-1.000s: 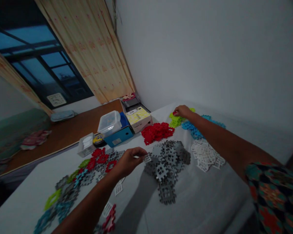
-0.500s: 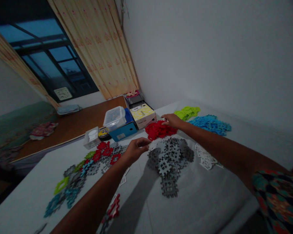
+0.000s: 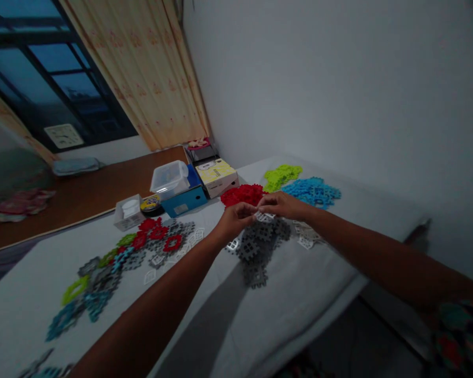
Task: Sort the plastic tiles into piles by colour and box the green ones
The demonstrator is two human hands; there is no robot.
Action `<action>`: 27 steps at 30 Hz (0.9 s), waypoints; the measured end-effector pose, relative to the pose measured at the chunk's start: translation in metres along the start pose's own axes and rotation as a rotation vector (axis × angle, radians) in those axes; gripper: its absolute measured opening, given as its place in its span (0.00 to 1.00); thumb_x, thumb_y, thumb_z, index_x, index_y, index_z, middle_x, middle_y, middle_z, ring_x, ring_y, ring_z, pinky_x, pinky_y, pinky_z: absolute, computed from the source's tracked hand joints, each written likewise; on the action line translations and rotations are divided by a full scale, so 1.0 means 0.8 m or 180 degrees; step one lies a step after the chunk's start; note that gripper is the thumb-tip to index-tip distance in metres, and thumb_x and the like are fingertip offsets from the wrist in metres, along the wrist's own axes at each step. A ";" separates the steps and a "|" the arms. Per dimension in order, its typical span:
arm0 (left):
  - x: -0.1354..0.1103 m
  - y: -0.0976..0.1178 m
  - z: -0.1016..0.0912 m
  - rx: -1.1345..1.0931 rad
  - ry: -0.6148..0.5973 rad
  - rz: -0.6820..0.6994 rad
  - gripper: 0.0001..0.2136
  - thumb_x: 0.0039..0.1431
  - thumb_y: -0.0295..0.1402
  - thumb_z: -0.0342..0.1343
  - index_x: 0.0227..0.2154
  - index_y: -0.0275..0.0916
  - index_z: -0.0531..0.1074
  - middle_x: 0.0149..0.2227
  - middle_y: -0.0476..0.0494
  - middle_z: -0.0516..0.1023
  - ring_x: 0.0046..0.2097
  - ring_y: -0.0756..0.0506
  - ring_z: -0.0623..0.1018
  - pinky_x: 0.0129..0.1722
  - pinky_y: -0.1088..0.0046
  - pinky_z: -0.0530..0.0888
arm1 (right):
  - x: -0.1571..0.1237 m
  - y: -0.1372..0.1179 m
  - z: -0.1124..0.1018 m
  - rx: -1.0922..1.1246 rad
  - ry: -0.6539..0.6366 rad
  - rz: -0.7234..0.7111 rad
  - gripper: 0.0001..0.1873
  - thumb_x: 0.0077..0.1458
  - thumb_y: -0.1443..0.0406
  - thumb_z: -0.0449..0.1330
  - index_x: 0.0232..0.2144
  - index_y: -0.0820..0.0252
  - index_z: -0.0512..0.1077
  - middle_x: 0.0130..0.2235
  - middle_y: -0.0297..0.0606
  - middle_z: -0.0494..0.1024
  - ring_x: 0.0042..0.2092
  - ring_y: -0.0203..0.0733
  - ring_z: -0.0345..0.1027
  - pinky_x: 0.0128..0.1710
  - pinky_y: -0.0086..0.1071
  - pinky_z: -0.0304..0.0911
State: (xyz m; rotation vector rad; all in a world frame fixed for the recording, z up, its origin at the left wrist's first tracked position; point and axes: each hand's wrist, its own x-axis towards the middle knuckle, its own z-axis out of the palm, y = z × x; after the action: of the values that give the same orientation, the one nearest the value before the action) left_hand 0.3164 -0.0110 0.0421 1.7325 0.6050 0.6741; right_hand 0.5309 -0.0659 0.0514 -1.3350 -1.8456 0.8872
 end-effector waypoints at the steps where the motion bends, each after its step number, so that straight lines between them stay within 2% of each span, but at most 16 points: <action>1: -0.003 0.004 0.000 0.0173 -0.0072 0.0068 0.15 0.45 0.38 0.66 0.34 0.34 0.74 0.34 0.43 0.78 0.35 0.48 0.76 0.36 0.71 0.72 | -0.009 0.005 -0.013 -0.0111 0.0113 0.0052 0.19 0.50 0.54 0.61 0.38 0.63 0.75 0.31 0.37 0.76 0.30 0.33 0.65 0.27 0.26 0.58; 4: -0.022 0.011 -0.024 0.0832 -0.0121 0.0180 0.17 0.49 0.43 0.62 0.38 0.36 0.75 0.39 0.40 0.79 0.40 0.44 0.77 0.39 0.68 0.74 | -0.039 0.030 -0.057 -0.0415 0.0236 0.0538 0.19 0.47 0.53 0.63 0.35 0.62 0.74 0.31 0.37 0.77 0.30 0.35 0.67 0.26 0.26 0.59; 7: -0.054 0.007 -0.076 0.1304 -0.0028 0.0008 0.20 0.49 0.48 0.60 0.37 0.37 0.77 0.40 0.39 0.79 0.42 0.42 0.77 0.41 0.66 0.75 | -0.067 0.063 -0.086 -0.0718 0.0055 0.0951 0.21 0.44 0.50 0.64 0.32 0.62 0.74 0.29 0.37 0.77 0.30 0.38 0.68 0.27 0.28 0.61; 11: -0.111 -0.008 -0.154 0.1703 0.0253 -0.0387 0.24 0.45 0.54 0.60 0.36 0.38 0.78 0.38 0.40 0.81 0.41 0.40 0.78 0.42 0.65 0.75 | -0.089 0.090 -0.093 -0.1029 0.0010 0.1027 0.23 0.44 0.48 0.61 0.34 0.59 0.75 0.34 0.39 0.79 0.33 0.41 0.71 0.30 0.30 0.64; 14: -0.163 -0.012 -0.203 0.1788 0.0654 -0.0754 0.25 0.40 0.56 0.62 0.35 0.41 0.79 0.38 0.42 0.82 0.41 0.39 0.78 0.41 0.65 0.75 | -0.098 0.090 -0.098 -0.1274 -0.0040 0.0878 0.21 0.49 0.50 0.56 0.35 0.59 0.75 0.36 0.40 0.79 0.36 0.42 0.72 0.34 0.31 0.65; 17: -0.216 -0.009 -0.241 0.1881 0.1018 -0.1002 0.24 0.38 0.57 0.63 0.34 0.47 0.79 0.38 0.50 0.82 0.43 0.40 0.78 0.45 0.66 0.74 | -0.098 0.082 -0.108 -0.1488 -0.0120 0.0828 0.18 0.54 0.55 0.52 0.35 0.59 0.76 0.36 0.40 0.80 0.37 0.42 0.73 0.39 0.32 0.65; 19: -0.247 -0.006 -0.261 0.1899 0.1149 -0.1165 0.22 0.39 0.58 0.62 0.34 0.52 0.79 0.39 0.57 0.82 0.46 0.40 0.77 0.47 0.65 0.73 | -0.092 0.076 -0.110 -0.1646 -0.0039 0.0853 0.17 0.55 0.58 0.51 0.36 0.58 0.77 0.37 0.40 0.80 0.38 0.43 0.73 0.41 0.33 0.65; 22: -0.283 -0.005 -0.283 0.1972 0.1341 -0.1266 0.21 0.38 0.61 0.60 0.33 0.57 0.78 0.38 0.64 0.82 0.46 0.41 0.77 0.47 0.65 0.73 | -0.080 0.078 -0.098 -0.1933 0.0061 0.0816 0.16 0.54 0.63 0.51 0.37 0.57 0.78 0.40 0.39 0.81 0.43 0.45 0.73 0.46 0.36 0.65; 25: -0.314 -0.001 -0.293 0.2004 0.1545 -0.1373 0.22 0.38 0.61 0.60 0.33 0.56 0.78 0.38 0.65 0.82 0.45 0.42 0.77 0.47 0.68 0.72 | -0.083 0.097 -0.080 -0.2137 0.0051 0.0855 0.16 0.52 0.65 0.52 0.36 0.54 0.79 0.43 0.40 0.80 0.47 0.47 0.72 0.50 0.40 0.63; 27: -0.333 0.006 -0.293 0.1915 0.1587 -0.1433 0.22 0.38 0.59 0.61 0.34 0.53 0.78 0.39 0.61 0.82 0.45 0.43 0.77 0.47 0.69 0.72 | -0.091 0.118 -0.076 -0.2193 0.0068 0.0895 0.15 0.51 0.65 0.53 0.34 0.54 0.80 0.43 0.44 0.80 0.46 0.50 0.73 0.49 0.41 0.64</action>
State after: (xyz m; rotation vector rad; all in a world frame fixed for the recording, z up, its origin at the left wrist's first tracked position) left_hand -0.0369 -0.0398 0.0607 1.8652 1.6236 0.6350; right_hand 0.6460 -0.1051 -0.0044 -2.0450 -2.0673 0.3548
